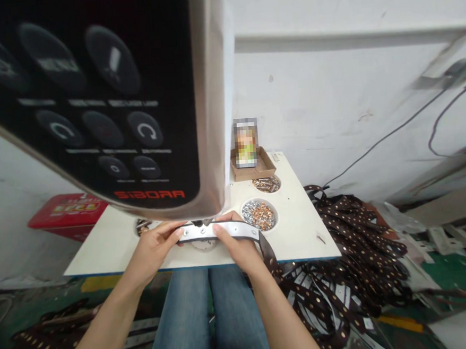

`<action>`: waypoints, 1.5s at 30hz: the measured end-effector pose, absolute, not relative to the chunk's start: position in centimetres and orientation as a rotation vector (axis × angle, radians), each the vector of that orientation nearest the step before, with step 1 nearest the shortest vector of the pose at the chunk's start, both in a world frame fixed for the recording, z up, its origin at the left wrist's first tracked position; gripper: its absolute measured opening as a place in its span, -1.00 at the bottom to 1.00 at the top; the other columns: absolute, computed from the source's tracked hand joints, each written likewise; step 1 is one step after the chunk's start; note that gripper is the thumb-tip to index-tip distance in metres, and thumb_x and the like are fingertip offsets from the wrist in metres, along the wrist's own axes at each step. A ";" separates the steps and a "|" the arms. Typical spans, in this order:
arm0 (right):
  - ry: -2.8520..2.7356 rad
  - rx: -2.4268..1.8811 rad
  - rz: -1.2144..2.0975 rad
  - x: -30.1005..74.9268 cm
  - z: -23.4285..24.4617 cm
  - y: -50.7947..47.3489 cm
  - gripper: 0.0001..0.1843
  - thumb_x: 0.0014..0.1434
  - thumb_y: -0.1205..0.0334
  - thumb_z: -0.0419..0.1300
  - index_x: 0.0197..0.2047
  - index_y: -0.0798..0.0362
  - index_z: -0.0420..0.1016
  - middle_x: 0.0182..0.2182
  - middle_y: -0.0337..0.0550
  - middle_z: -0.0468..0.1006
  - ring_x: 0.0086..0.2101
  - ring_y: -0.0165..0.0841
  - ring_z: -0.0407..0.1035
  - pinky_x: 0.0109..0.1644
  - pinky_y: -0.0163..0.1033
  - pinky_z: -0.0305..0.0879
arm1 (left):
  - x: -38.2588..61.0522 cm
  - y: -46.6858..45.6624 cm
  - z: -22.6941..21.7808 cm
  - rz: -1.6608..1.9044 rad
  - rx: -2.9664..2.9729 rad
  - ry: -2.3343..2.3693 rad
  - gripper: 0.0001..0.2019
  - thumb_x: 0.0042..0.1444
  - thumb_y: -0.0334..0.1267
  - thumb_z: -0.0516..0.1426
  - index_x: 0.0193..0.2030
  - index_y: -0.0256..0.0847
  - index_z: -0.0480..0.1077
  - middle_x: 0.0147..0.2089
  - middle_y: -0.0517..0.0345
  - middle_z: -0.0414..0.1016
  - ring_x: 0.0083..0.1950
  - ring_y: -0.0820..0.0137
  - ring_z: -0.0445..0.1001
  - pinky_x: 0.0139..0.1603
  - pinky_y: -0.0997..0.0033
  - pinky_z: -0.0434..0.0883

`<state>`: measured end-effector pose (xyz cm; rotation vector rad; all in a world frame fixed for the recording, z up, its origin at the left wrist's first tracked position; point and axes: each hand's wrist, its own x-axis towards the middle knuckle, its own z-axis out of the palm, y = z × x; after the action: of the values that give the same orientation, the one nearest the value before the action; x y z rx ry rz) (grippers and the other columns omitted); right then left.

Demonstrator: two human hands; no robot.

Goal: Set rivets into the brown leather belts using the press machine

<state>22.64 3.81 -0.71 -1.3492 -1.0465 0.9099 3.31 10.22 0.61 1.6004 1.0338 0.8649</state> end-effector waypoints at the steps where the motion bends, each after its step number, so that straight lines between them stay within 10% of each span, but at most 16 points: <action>1: -1.039 -1.349 0.918 22.7 -0.7 3.9 -0.80 0.11 0.07 0.22 -0.27 0.00 0.42 -0.30 -0.21 0.51 -0.23 -0.25 0.39 -0.11 -0.17 0.28 | 3.4 10.2 0.6 0.858 1.583 1.036 -0.67 0.07 -0.13 0.17 -0.10 -0.30 0.54 -0.20 -0.01 0.54 -0.21 0.28 0.49 -0.26 0.37 0.48; 12: -0.900 -1.150 0.963 20.2 0.9 1.7 -0.75 0.05 0.06 0.29 -0.29 -0.01 0.36 -0.44 -0.33 0.40 -0.42 -0.38 0.31 -0.33 -0.30 0.26 | 3.9 7.2 2.7 0.953 1.248 1.071 -0.70 -0.11 -0.17 0.31 -0.22 -0.26 0.52 -0.47 0.21 0.48 -0.42 0.44 0.46 -0.37 0.52 0.45; 37: -0.808 -1.323 0.868 21.2 1.0 2.6 -0.79 0.10 0.04 0.23 -0.37 0.01 0.41 -0.44 -0.29 0.43 -0.35 -0.33 0.32 -0.23 -0.25 0.22 | 5.3 9.5 2.5 0.930 1.194 1.047 -0.69 -0.24 -0.14 0.38 -0.37 -0.28 0.55 -0.36 0.06 0.59 -0.34 0.36 0.50 -0.32 0.49 0.43; 45: -0.858 -0.854 1.989 12.3 2.5 -4.5 -0.67 -0.11 -0.08 0.38 -0.41 -0.02 0.50 -0.50 -0.23 0.43 -0.36 -0.27 0.38 -0.27 -0.20 0.27 | -0.7 1.3 1.4 0.322 0.771 0.525 -0.10 0.03 0.47 -0.12 -0.18 -0.47 0.55 -0.27 -0.25 0.58 -0.20 0.11 0.55 -0.19 0.24 0.47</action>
<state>12.32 -4.54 2.51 -0.8544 -0.8580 1.9885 -0.72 1.26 1.44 0.7709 0.5247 0.3225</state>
